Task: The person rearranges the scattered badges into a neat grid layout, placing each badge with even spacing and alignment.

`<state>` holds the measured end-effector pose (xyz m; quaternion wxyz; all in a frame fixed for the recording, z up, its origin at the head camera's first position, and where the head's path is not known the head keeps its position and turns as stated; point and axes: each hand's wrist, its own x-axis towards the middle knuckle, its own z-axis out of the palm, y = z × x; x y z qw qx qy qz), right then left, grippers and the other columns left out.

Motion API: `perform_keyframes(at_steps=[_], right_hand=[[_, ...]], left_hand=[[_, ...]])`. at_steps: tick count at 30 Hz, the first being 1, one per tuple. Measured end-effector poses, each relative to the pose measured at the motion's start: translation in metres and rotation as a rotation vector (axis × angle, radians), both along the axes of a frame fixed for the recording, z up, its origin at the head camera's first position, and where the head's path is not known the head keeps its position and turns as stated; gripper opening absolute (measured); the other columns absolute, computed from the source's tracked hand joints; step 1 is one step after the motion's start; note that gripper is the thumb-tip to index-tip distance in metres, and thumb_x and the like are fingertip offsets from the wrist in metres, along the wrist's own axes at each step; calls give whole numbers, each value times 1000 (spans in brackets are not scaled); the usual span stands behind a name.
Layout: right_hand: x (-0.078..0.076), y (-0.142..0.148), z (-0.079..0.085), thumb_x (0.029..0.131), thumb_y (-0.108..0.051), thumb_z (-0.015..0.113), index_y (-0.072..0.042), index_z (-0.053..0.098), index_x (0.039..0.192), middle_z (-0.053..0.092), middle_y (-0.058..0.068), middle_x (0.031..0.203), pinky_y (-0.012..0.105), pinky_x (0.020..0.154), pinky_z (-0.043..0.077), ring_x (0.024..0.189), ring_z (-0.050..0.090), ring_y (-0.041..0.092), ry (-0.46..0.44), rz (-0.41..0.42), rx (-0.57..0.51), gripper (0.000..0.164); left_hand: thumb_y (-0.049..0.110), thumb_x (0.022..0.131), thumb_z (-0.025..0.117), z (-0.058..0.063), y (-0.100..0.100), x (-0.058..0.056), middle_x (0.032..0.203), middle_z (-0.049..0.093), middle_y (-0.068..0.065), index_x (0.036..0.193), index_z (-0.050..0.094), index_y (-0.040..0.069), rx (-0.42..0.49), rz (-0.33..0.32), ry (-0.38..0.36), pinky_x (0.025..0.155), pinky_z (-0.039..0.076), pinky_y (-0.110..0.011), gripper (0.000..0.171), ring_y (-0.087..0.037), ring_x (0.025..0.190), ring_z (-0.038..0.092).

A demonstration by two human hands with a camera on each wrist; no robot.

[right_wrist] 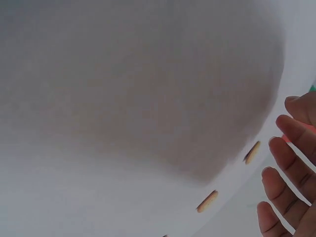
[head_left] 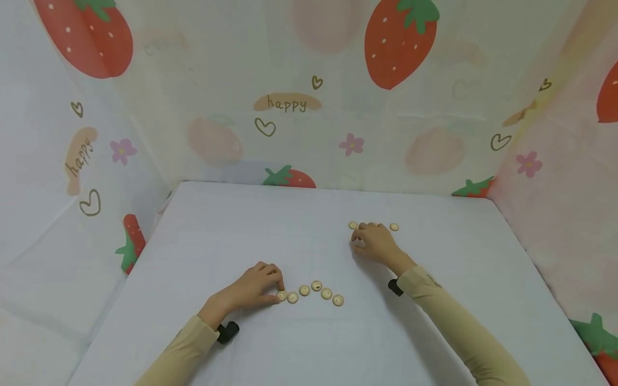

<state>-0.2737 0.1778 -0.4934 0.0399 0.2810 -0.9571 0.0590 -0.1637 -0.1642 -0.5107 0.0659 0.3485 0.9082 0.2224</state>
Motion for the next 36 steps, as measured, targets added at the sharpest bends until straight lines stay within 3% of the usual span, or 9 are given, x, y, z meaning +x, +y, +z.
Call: perform_keyframes(at_steps=[4, 11, 36], right_hand=[[7, -4, 2, 81, -24, 68, -16, 69, 90, 63, 1, 91, 44, 78, 45, 84, 58, 22, 6, 25, -17, 13], [18, -10, 2, 79, -25, 69, -19, 70, 90, 62, -3, 89, 34, 68, 46, 79, 57, 16, 10, 55, -4, 13], [58, -25, 12, 80, -27, 70, -21, 68, 88, 60, -7, 86, 33, 70, 44, 79, 56, 13, 4, 213, 25, 10]], left_hand=[[29, 84, 69, -1, 0, 0, 116, 52, 4, 95, 60, 22, 4, 3, -5, 92, 38, -47, 16, -22, 110, 43], [29, 84, 69, -1, 0, 2, 115, 52, 4, 95, 60, 22, 11, -2, -10, 91, 38, -47, 16, -20, 107, 43], [28, 83, 69, -1, 1, 0, 115, 52, 4, 95, 60, 22, 10, 15, -16, 93, 37, -47, 16, -22, 110, 43]])
